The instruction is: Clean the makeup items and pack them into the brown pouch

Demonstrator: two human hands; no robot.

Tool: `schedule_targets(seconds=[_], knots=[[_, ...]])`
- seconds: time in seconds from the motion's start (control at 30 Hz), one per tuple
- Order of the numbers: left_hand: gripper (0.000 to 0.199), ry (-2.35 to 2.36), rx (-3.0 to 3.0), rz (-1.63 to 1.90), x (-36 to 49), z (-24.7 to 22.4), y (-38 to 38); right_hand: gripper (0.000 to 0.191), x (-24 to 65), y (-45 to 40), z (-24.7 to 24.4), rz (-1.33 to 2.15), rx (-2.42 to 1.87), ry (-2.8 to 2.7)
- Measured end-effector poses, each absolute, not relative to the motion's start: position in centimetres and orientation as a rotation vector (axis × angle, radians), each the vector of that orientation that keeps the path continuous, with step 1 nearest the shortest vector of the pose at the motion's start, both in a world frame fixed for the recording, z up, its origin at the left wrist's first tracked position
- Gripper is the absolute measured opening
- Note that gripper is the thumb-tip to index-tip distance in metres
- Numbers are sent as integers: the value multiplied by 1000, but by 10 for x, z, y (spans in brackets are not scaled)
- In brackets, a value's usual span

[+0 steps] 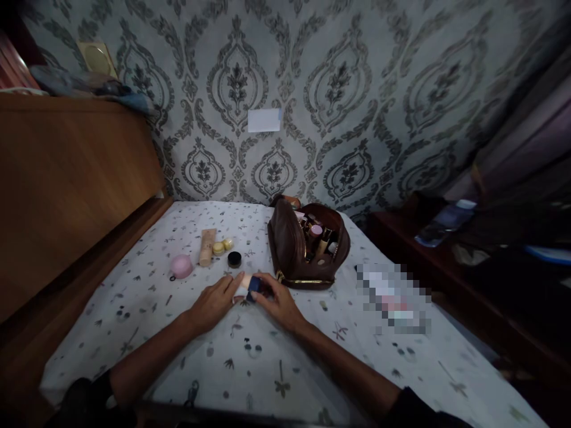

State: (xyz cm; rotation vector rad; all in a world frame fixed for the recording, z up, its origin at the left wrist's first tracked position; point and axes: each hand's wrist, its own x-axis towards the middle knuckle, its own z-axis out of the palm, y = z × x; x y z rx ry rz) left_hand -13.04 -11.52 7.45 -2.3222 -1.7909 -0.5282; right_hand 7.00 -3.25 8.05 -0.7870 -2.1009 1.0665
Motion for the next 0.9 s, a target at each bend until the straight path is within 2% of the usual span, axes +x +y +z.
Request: schedule_targets(seconds=[0.13, 0.27, 0.37, 0.47, 0.57, 0.67, 0.9], knots=[[34, -1741, -2235, -721, -130, 91, -120, 42, 73, -29, 83, 1069, -724, -2143], [39, -1604, -2217, -858, -108, 103, -118, 43, 74, -24, 68, 981, -671, -2124], [48, -1406, -2329, -721, -92, 94, -109, 49, 73, -20, 56, 956, -619, -2104], [44, -1392, -2351, -577, -92, 81, -99, 44, 72, -18, 52, 943, -659, -2082], [52, -1487, -2357, -600, -103, 76, -92, 40, 72, -20, 57, 962, -666, -2095], [60, -1555, -2375, -676, -113, 78, -87, 44, 73, -23, 60, 968, -652, -2111], [48, -1813, -2375, -524, -107, 92, -76, 65, 73, -23, 51, 967, -675, -2123]])
